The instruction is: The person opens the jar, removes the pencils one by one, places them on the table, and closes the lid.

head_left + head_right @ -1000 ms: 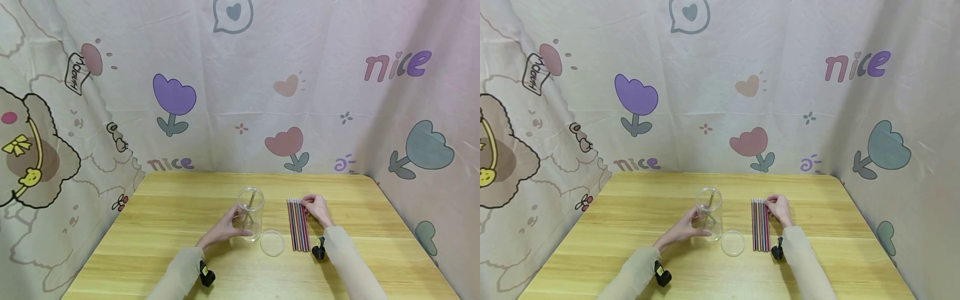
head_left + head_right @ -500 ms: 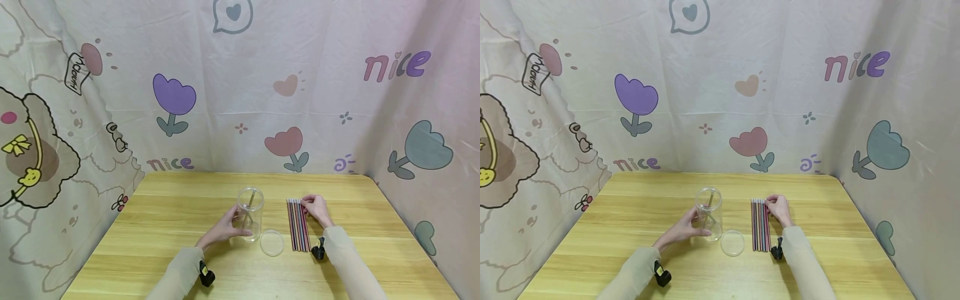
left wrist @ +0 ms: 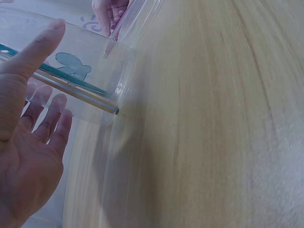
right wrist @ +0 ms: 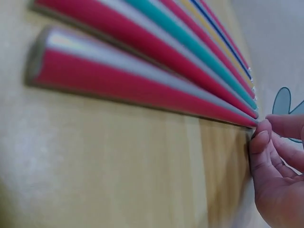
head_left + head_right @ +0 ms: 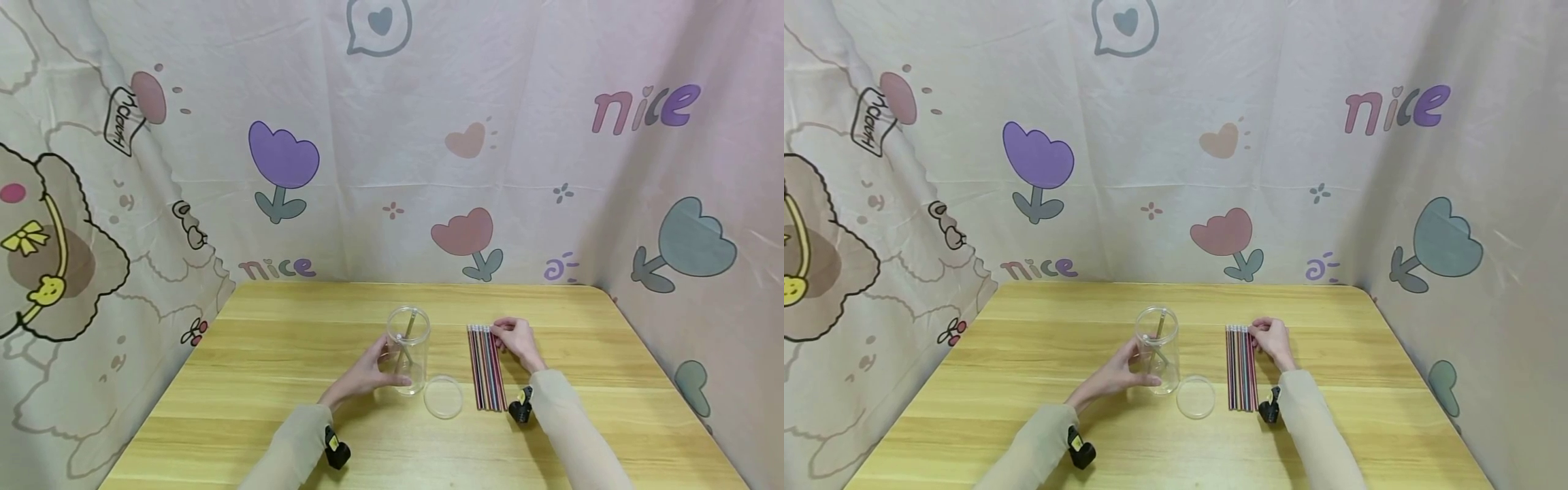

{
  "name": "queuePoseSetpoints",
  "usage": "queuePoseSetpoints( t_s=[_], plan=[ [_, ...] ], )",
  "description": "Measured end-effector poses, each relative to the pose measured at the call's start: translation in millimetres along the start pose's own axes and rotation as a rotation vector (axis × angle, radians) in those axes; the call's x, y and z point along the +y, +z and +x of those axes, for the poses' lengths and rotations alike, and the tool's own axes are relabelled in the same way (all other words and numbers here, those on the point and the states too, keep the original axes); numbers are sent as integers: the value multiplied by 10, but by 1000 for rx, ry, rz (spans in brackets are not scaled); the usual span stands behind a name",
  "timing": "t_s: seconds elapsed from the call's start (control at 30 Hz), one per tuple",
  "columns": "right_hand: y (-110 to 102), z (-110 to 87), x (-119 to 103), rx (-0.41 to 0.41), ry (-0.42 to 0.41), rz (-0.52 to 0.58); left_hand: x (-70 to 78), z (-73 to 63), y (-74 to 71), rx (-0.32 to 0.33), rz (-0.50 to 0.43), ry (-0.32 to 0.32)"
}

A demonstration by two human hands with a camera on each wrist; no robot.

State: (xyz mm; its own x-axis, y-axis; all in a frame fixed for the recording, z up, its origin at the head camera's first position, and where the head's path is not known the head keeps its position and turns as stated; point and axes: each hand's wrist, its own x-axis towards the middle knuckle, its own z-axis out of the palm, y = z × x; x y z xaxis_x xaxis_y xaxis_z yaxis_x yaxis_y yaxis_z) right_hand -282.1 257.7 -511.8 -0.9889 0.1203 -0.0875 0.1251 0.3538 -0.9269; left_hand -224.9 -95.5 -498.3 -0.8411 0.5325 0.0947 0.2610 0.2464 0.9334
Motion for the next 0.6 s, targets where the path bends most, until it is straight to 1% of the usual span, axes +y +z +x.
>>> queuePoseSetpoints(
  t_s=[0.17, 0.33, 0.47, 0.6],
  plan=[
    [-40, -8, -33, -6, 2, 48, 6, -3, -2, -2, -7, 3],
    [-78, -34, -118, -9, 3, 90, 15, -5, 0, -1, -7, 4],
    [-86, -54, -186, 2, -9, 82, 14, -3, 1, -1, -6, 5],
    [-74, -56, -249, 24, -61, 29, 9, 1, 2, 0, -9, 7]
  ],
)
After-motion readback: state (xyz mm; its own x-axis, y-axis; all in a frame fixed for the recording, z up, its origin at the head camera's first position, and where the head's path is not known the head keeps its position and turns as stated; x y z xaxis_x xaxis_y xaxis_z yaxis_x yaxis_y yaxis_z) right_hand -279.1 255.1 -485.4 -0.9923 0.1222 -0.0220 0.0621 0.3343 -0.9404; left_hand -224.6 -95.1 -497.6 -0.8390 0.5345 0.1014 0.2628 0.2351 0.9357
